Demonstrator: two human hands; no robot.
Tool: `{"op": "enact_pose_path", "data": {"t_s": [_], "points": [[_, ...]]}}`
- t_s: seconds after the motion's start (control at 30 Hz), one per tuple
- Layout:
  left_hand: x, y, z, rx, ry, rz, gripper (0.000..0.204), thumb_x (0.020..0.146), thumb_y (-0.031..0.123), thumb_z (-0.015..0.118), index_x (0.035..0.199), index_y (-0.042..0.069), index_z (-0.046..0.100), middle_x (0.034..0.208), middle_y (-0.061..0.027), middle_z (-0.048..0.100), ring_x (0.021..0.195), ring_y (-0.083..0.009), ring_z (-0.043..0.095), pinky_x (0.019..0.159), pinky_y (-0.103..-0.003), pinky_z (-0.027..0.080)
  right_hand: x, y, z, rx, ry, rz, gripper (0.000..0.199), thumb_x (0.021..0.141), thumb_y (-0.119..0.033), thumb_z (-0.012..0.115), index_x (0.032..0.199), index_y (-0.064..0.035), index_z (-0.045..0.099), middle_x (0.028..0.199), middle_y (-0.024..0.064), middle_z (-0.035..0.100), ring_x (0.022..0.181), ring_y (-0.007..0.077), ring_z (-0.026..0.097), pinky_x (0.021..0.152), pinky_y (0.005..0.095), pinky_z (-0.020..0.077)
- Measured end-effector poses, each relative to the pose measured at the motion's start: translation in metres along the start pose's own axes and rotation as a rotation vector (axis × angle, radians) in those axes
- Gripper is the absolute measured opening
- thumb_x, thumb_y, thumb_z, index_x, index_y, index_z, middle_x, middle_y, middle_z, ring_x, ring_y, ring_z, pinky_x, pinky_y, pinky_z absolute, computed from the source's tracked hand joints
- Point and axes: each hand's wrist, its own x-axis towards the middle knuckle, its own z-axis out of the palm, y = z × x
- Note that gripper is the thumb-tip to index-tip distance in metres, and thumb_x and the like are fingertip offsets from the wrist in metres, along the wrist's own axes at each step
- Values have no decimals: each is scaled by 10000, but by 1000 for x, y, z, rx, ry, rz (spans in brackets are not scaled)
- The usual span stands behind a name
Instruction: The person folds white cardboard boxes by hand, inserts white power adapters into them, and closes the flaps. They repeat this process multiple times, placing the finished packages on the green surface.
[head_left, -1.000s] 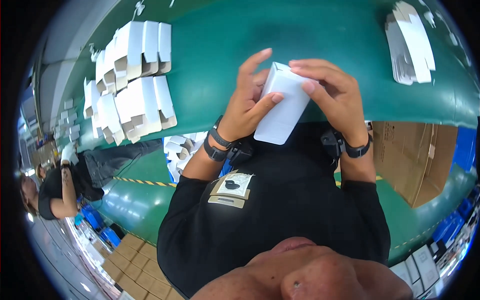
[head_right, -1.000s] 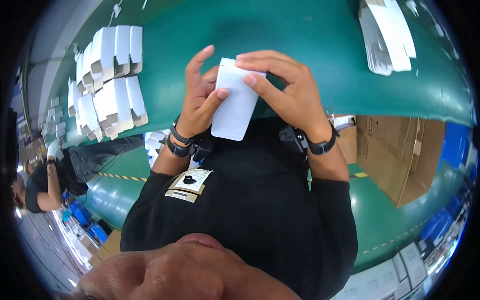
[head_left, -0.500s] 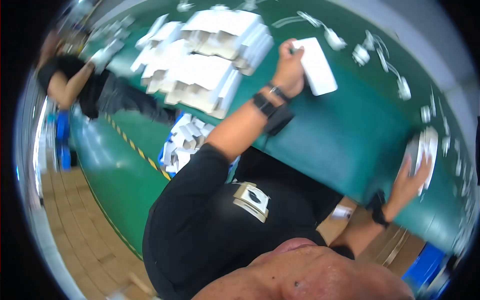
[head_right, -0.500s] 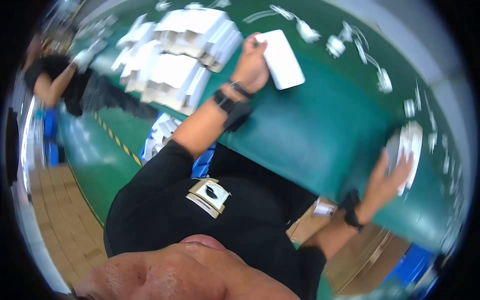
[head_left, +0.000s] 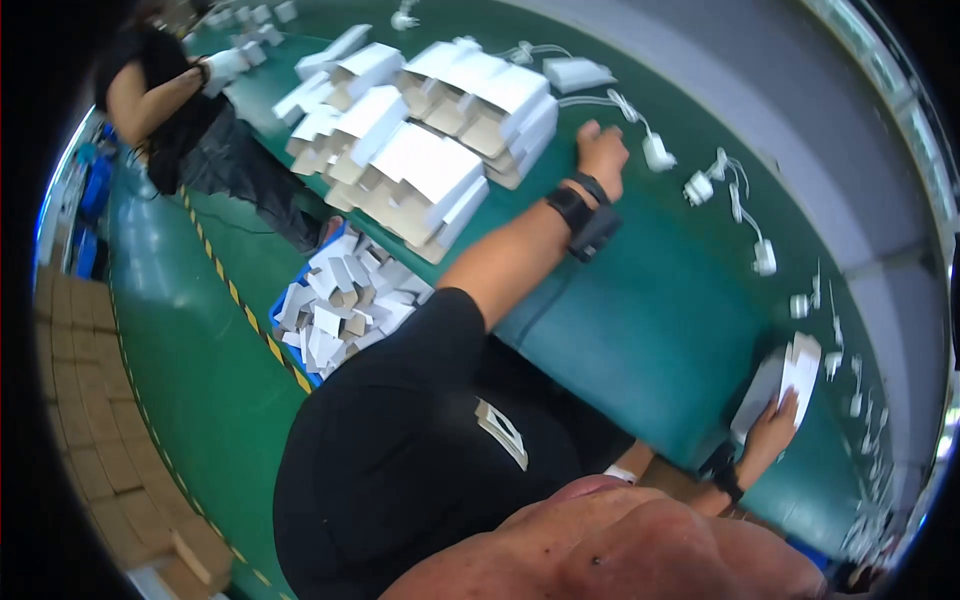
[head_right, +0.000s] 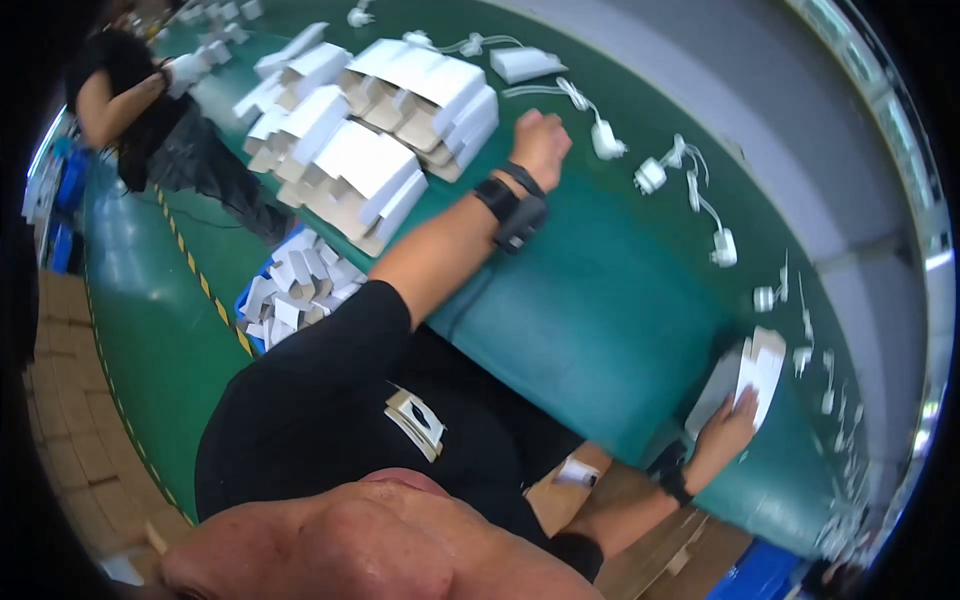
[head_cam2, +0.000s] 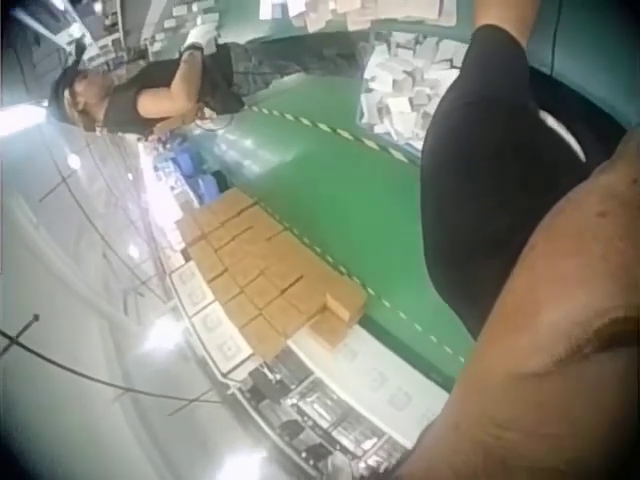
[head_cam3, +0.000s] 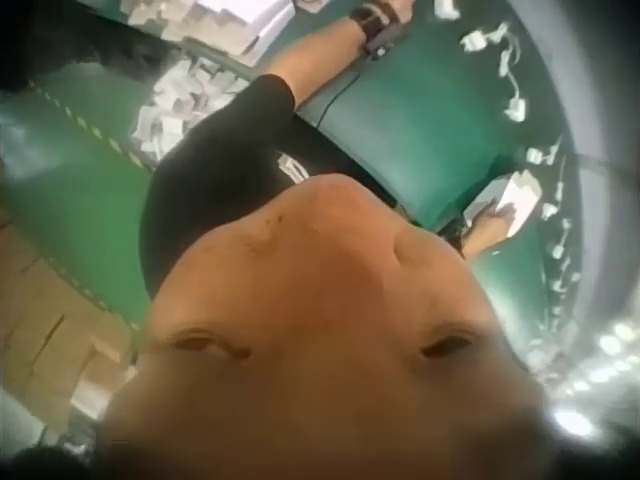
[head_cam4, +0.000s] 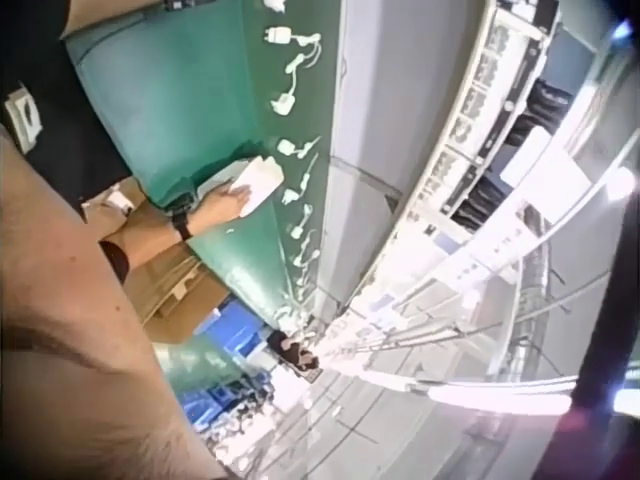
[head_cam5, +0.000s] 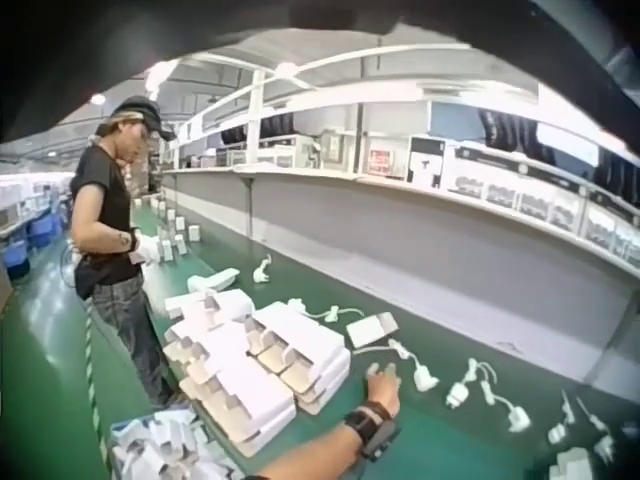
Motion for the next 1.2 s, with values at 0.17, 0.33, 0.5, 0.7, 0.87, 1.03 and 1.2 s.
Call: {"op": "enact_pose_path", "data": {"t_s": [0.17, 0.33, 0.5, 0.7, 0.87, 1.03, 1.2], "points": [[-44, 36, -6, 7, 91, 8, 550, 942, 76, 572, 1435, 109, 331, 1224, -117, 499, 1065, -267, 537, 888, -411, 501, 6, -22, -18, 139, 55, 133, 375, 1010, -182, 518, 1347, -26, 571, 1294, 229, 609, 1130, 425, 598, 944, 456, 469], [-35, 48, -16, 180, 36, 62, 568, 939, 76, 566, 1458, 118, 338, 1281, -119, 489, 1065, -265, 542, 898, -430, 494, 1, -30, -32, 215, 99, 151, 373, 1025, -194, 496, 1356, -40, 569, 1266, 213, 633, 1021, 422, 631, 872, 453, 487], [-5, 46, -17, 549, 58, 98, 620, 919, 102, 565, 1493, 93, 330, 1389, -143, 433, 1188, -307, 506, 981, -442, 459, -9, -47, -50, 311, 108, 156, 376, 1031, -216, 493, 1364, -62, 574, 1211, 222, 654, 969, 407, 638, 846, 439, 492], [-2, 35, 9, 612, 337, 298, 661, 897, 112, 560, 1510, 81, 316, 1541, -184, 234, 1367, -360, 385, 1105, -419, 379, -17, -57, -66, 410, 74, 285, 361, 1032, -213, 484, 1347, -82, 602, 1151, 199, 677, 940, 357, 613, 844, 416, 476], [-23, 34, 1, 682, 292, 325, 661, 899, 125, 569, 1507, 83, 315, 1555, -181, 210, 1386, -360, 365, 1112, -404, 372, -18, -52, -71, 433, 56, 285, 377, 1045, -261, 491, 1355, -69, 587, 1125, 241, 670, 975, 368, 657, 842, 400, 501], [-38, 37, 8, 679, 246, 291, 623, 906, 142, 574, 1482, 66, 350, 1541, -174, 225, 1363, -342, 377, 1092, -421, 387, -18, -47, -73, 428, 30, 335, 374, 1046, -256, 488, 1359, -75, 584, 1130, 237, 671, 975, 365, 658, 836, 407, 502], [-67, 32, 9, 382, -171, 136, 570, 945, 182, 605, 1457, 56, 388, 1427, -149, 425, 1240, -300, 489, 1033, -410, 434, -24, -53, -69, 332, 182, 304, 380, 1049, -220, 469, 1375, -47, 559, 1185, 238, 663, 1052, 377, 651, 864, 415, 506]]}}
